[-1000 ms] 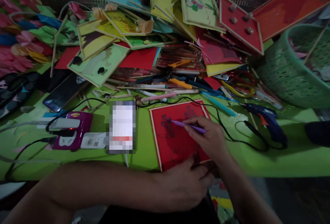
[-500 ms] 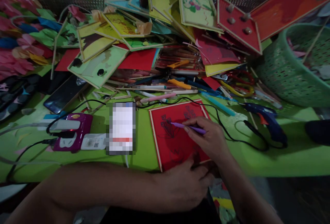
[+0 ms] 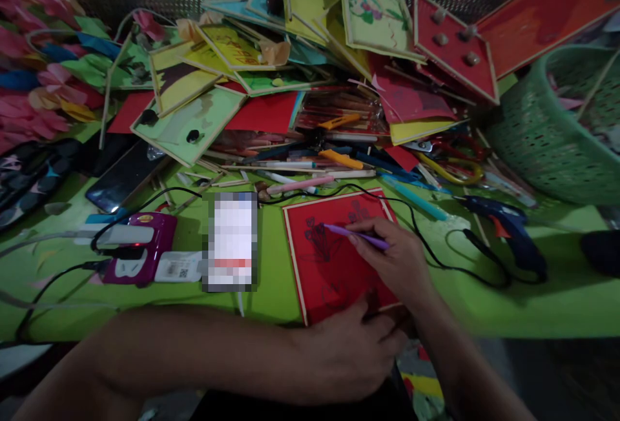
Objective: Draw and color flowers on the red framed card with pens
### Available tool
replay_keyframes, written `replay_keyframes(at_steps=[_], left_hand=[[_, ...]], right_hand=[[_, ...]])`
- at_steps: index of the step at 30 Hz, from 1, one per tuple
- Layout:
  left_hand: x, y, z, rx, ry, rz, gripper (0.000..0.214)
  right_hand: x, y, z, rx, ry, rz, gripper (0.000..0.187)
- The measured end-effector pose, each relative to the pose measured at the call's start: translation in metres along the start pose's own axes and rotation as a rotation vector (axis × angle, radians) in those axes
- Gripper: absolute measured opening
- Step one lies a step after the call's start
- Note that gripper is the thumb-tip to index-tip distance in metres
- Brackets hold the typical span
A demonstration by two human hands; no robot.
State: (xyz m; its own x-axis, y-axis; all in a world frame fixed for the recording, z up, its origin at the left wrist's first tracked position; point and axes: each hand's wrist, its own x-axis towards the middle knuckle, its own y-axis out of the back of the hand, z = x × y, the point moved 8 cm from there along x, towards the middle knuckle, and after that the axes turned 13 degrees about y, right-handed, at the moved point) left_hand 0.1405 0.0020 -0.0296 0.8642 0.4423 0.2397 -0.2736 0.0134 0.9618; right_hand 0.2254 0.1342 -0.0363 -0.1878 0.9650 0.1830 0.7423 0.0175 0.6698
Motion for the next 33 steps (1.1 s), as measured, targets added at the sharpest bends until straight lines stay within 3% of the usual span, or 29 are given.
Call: replay_keyframes(at_steps=[6, 33], left_hand=[[0.0001, -0.0023, 0.0014, 0.003, -0.033, -0.046, 0.039], [0.0013, 0.0017, -0.0009, 0.007, -0.006, -0.011, 0.041]], right_hand=[[0.0007, 0.0002, -0.0013, -0.013, 0.006, 0.002, 0.014], [0.0005, -0.0009, -0.003, -0.023, 0.008, -0.004, 0.014]])
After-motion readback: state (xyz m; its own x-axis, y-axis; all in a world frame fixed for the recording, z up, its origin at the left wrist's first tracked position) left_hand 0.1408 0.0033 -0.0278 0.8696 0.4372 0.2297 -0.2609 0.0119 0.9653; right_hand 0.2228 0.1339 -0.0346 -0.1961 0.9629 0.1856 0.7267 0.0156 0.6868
